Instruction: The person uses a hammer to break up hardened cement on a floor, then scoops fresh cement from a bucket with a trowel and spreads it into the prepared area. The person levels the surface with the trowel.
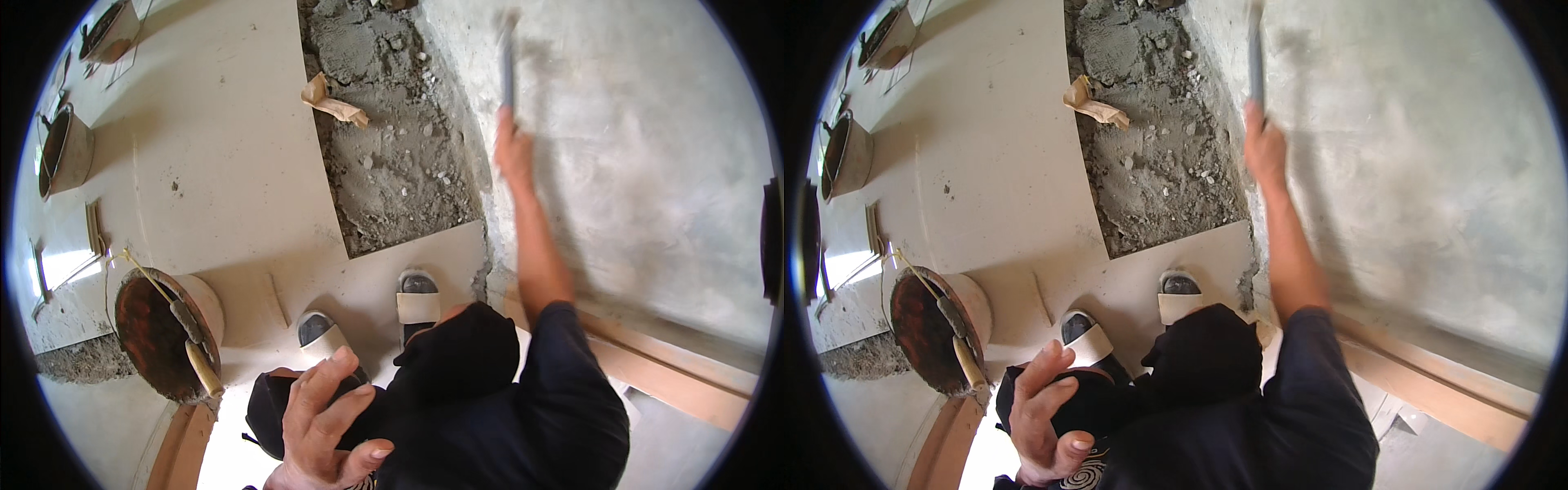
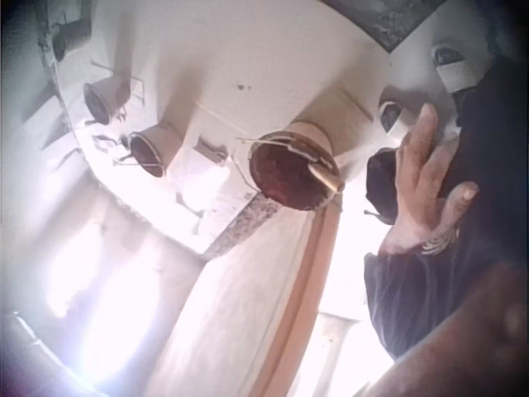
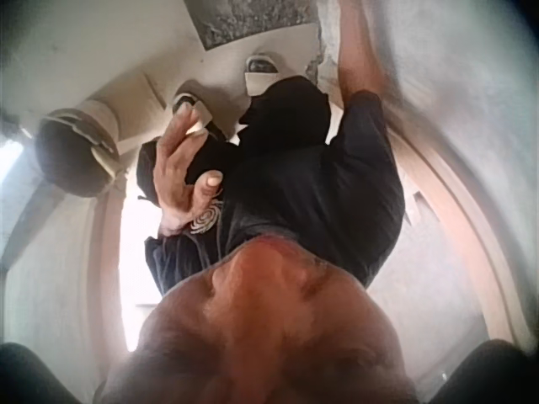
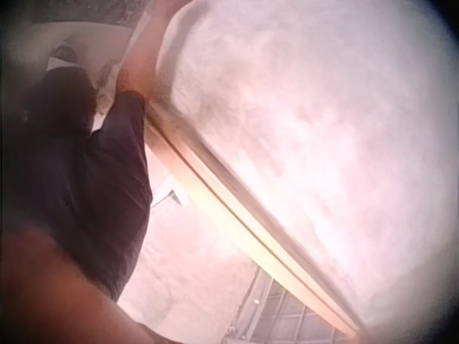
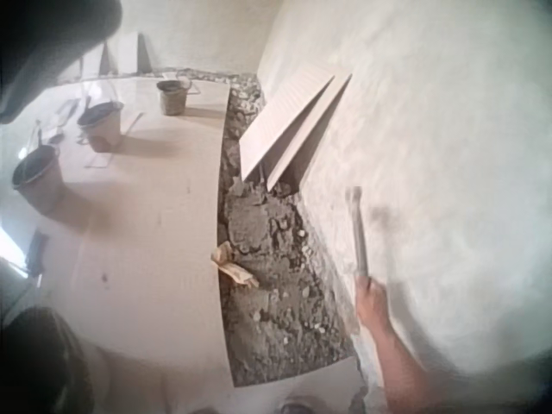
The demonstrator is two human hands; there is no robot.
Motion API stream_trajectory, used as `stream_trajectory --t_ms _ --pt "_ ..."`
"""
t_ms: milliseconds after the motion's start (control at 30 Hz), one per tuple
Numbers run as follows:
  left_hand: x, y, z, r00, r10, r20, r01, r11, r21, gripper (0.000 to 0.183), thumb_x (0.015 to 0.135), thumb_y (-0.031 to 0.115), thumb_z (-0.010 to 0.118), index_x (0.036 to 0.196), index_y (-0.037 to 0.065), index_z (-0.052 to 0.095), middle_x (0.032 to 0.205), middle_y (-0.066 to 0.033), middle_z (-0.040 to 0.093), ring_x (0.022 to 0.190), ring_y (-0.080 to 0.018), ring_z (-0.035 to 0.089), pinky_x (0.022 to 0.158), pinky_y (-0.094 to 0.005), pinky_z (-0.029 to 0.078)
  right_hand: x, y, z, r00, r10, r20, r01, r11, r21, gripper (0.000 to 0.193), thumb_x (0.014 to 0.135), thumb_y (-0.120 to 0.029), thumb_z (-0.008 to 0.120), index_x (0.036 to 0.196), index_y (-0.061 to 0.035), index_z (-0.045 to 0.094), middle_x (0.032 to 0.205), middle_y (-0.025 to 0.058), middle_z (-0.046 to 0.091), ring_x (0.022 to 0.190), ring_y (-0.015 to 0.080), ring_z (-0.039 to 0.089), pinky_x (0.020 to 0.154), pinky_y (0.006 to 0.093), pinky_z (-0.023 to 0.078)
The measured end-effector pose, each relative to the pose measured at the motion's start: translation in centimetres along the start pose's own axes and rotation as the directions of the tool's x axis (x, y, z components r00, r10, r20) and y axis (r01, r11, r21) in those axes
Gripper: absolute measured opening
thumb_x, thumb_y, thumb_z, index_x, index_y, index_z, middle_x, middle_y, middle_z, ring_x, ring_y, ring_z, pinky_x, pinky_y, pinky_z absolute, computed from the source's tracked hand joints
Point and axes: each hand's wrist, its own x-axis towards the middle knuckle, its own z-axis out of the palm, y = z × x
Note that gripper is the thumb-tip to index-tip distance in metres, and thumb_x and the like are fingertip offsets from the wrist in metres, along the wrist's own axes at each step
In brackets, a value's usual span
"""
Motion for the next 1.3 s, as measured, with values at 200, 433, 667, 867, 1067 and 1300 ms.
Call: stream_trajectory --t_ms 200,433,667,867,1067,1300 --pt "0.0 -0.5 -0.6 0.998 -0.066 -0.018 0.067 0.994 0.081 0.059 0.092 0.050 0.056 0.110 -0.006 0.059 0.128 -0.0322 0.052 0.115 -0.0415 0.056 0.098 -0.0465 0.044 -3.5 2.6 2.3 0.950 -0.169 -0.263 0.175 0.985 -0.002 0.054 0.097 -0.046 0.046 0.087 0.0057 0.059 0.065 0.0146 0.061 0.057 0.0290 0.059 0.055 0.0421 0.045" --pt "-1.0 -0.1 -1.1 0.991 -0.084 -0.101 0.093 0.992 0.087 0.061 0.091 0.050 0.057 0.112 -0.007 0.058 0.129 -0.0332 0.050 0.113 -0.0425 0.057 0.097 -0.0469 0.045 -8.1 14.0 7.2 0.760 0.635 0.137 -0.566 0.751 -0.341 0.078 0.092 -0.064 0.036 0.100 0.0094 0.063 0.104 0.0308 0.063 0.096 0.0411 0.064 0.085 0.0472 0.049" --pt "-0.9 0.1 -0.3 0.959 -0.144 -0.242 0.163 0.985 0.060 0.056 0.094 0.052 0.050 0.116 0.000 0.053 0.133 -0.0287 0.047 0.115 -0.0354 0.056 0.100 -0.0482 0.040 -7.7 12.3 11.9 0.722 0.665 0.189 -0.680 0.734 0.015 0.070 0.094 -0.060 0.039 0.099 0.0063 0.060 0.071 0.0184 0.062 0.058 0.0325 0.063 0.055 0.0461 0.052" --pt "-0.2 -0.4 -0.8 0.998 -0.048 -0.052 0.052 0.995 0.089 0.064 0.091 0.055 0.053 0.109 -0.006 0.058 0.122 -0.0333 0.054 0.112 -0.0417 0.058 0.096 -0.0472 0.045 -4.3 -2.4 4.9 0.854 0.491 0.173 -0.514 0.848 0.129 0.059 0.094 -0.061 0.040 0.073 -0.0065 0.052 0.055 -0.0011 0.045 0.041 0.0112 0.044 0.033 0.0312 0.036" --pt "1.0 -1.1 -0.9 0.998 -0.060 -0.007 0.060 0.992 0.109 0.063 0.090 0.053 0.056 0.111 -0.006 0.058 0.124 -0.0329 0.053 0.113 -0.0406 0.057 0.097 -0.0463 0.045 4.2 -9.1 -0.6 0.836 -0.462 -0.297 0.496 0.867 0.049 0.057 0.097 -0.055 0.040 0.078 -0.0029 0.056 0.061 0.0062 0.055 0.051 0.0191 0.056 0.044 0.0332 0.042" --pt "-0.3 0.2 -0.8 0.998 0.012 0.053 -0.013 1.000 0.023 0.056 0.092 0.047 0.057 0.115 -0.004 0.057 0.127 -0.0316 0.052 0.118 -0.0420 0.054 0.101 -0.0481 0.041 -2.3 5.2 7.2 0.896 0.386 0.220 -0.242 0.840 -0.486 0.080 0.093 -0.064 0.034 0.113 0.0094 0.061 0.102 0.0341 0.063 0.099 0.0491 0.060 0.090 0.0508 0.046"
